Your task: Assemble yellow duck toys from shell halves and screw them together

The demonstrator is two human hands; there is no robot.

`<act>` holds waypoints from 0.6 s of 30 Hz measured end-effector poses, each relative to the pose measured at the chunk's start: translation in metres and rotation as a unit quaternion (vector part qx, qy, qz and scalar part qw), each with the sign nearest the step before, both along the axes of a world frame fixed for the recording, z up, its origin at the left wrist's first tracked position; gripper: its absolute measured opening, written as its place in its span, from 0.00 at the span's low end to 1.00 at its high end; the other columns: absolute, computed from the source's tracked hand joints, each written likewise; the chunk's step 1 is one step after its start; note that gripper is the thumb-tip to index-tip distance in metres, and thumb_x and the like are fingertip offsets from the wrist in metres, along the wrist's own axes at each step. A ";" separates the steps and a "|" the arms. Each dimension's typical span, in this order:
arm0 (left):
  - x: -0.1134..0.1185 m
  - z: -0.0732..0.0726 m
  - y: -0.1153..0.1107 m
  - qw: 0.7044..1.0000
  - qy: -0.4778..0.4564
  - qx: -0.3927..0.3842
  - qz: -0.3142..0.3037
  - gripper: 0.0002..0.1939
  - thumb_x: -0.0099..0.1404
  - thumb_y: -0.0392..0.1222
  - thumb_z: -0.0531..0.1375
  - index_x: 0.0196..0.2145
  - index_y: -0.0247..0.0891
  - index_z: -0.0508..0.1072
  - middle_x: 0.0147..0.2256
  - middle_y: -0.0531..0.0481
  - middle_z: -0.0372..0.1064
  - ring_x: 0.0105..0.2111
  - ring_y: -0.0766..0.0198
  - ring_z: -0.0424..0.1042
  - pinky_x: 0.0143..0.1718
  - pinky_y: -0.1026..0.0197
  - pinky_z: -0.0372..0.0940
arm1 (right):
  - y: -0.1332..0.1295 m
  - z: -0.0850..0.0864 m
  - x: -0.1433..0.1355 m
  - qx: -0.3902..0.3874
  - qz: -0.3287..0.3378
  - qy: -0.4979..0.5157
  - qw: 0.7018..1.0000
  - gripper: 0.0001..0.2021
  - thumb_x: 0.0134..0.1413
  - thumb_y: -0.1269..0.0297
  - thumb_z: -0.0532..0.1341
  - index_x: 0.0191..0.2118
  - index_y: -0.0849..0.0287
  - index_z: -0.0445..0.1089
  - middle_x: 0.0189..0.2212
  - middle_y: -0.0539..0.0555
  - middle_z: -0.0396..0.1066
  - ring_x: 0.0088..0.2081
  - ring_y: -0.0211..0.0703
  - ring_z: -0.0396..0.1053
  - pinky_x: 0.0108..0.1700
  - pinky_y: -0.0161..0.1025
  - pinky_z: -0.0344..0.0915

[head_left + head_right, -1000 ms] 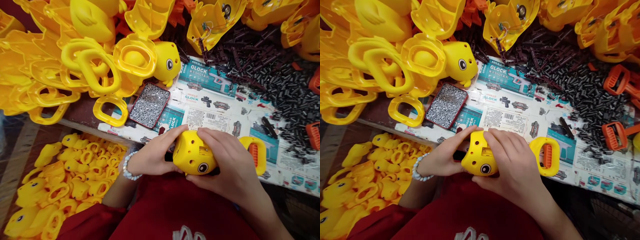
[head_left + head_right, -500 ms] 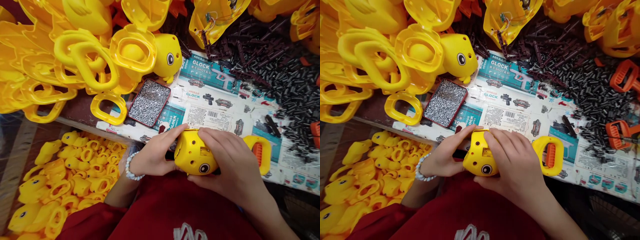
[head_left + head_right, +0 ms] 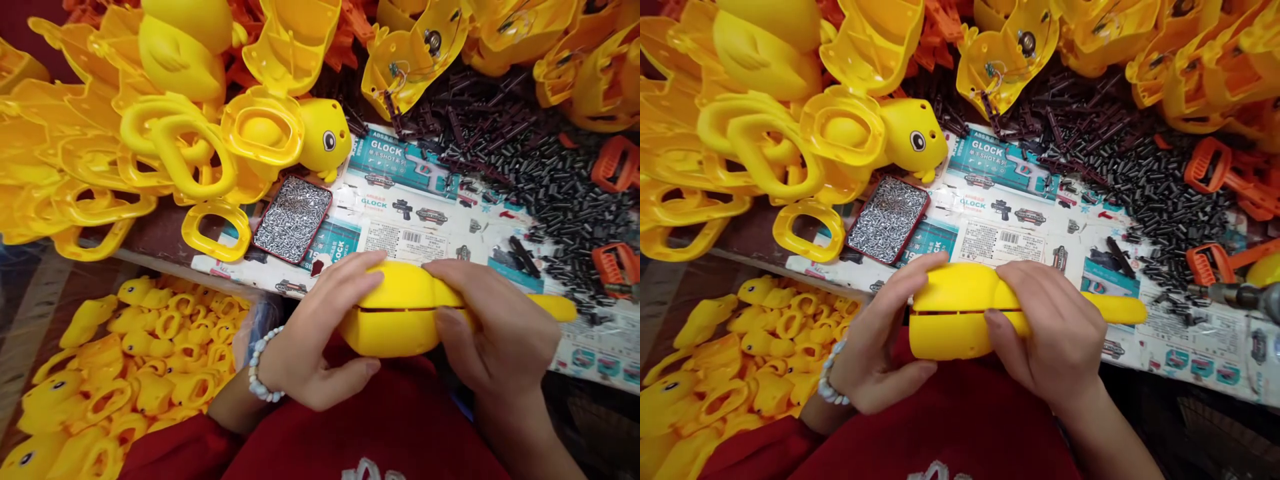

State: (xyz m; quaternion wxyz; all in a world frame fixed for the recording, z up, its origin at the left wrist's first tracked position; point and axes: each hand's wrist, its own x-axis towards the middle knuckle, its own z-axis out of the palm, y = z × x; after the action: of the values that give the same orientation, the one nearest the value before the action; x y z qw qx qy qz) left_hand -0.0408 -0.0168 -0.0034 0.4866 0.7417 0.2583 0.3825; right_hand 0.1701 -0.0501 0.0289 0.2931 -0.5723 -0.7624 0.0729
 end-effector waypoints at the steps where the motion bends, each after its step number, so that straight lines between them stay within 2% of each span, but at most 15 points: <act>1: 0.003 -0.002 -0.001 1.000 0.008 -0.024 0.015 0.40 0.62 0.52 0.59 0.66 0.41 0.46 0.65 0.42 0.46 0.64 0.47 0.51 0.65 0.45 0.48 | 0.001 -0.002 -0.003 0.007 0.002 -0.005 1.000 0.15 0.68 0.60 0.50 0.43 0.67 0.67 0.41 0.55 0.66 0.43 0.45 0.67 0.48 0.38 0.62; 3: 0.009 -0.004 -0.002 0.997 0.018 -0.057 0.048 0.46 0.60 0.65 0.56 0.66 0.39 0.43 0.67 0.39 0.41 0.65 0.44 0.47 0.65 0.44 0.45 | 0.001 -0.006 -0.009 0.025 0.002 -0.006 1.000 0.13 0.66 0.63 0.51 0.42 0.67 0.67 0.41 0.55 0.67 0.43 0.45 0.67 0.48 0.38 0.63; 6: 0.015 -0.004 -0.002 0.996 0.019 -0.064 0.065 0.50 0.55 0.71 0.56 0.65 0.40 0.46 0.66 0.40 0.42 0.65 0.43 0.45 0.66 0.44 0.43 | -0.001 -0.011 -0.014 0.033 -0.019 0.014 0.999 0.12 0.65 0.66 0.51 0.44 0.68 0.67 0.42 0.56 0.66 0.45 0.45 0.67 0.51 0.39 0.63; 9: 0.019 -0.002 0.001 0.994 0.027 -0.076 0.080 0.50 0.52 0.71 0.58 0.63 0.38 0.51 0.64 0.36 0.47 0.63 0.42 0.53 0.64 0.43 0.49 | -0.003 -0.012 -0.015 0.041 -0.024 0.020 0.999 0.11 0.64 0.69 0.52 0.45 0.68 0.68 0.44 0.56 0.66 0.47 0.46 0.66 0.53 0.40 0.63; 13: 0.023 -0.001 0.004 0.992 0.002 -0.023 0.126 0.35 0.57 0.64 0.58 0.51 0.33 0.65 0.48 0.36 0.68 0.48 0.50 0.70 0.52 0.49 0.64 | -0.003 -0.011 -0.015 0.050 -0.019 0.025 0.998 0.11 0.63 0.71 0.52 0.45 0.69 0.68 0.44 0.57 0.66 0.47 0.47 0.66 0.53 0.41 0.63; 15: 0.024 -0.001 0.006 0.989 -0.009 -0.001 0.145 0.29 0.60 0.60 0.58 0.48 0.32 0.67 0.43 0.38 0.70 0.44 0.53 0.71 0.47 0.52 0.67 | -0.002 -0.011 -0.015 0.056 -0.022 0.036 0.998 0.11 0.62 0.72 0.53 0.45 0.69 0.68 0.44 0.57 0.66 0.46 0.47 0.67 0.52 0.42 0.64; 18: 0.023 -0.001 0.007 0.991 -0.001 0.013 0.131 0.29 0.61 0.60 0.57 0.49 0.31 0.67 0.43 0.37 0.70 0.45 0.53 0.71 0.48 0.51 0.67 | -0.002 -0.012 -0.016 0.072 -0.023 0.044 0.996 0.11 0.61 0.73 0.52 0.46 0.68 0.68 0.43 0.57 0.67 0.45 0.48 0.67 0.51 0.43 0.65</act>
State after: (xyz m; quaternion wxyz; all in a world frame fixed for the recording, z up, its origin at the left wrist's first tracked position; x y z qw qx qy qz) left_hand -0.0178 -0.0096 -0.0043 0.4229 0.7075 0.3476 0.4470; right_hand 0.1536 -0.0517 0.0170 0.3685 -0.5633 -0.7386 0.0368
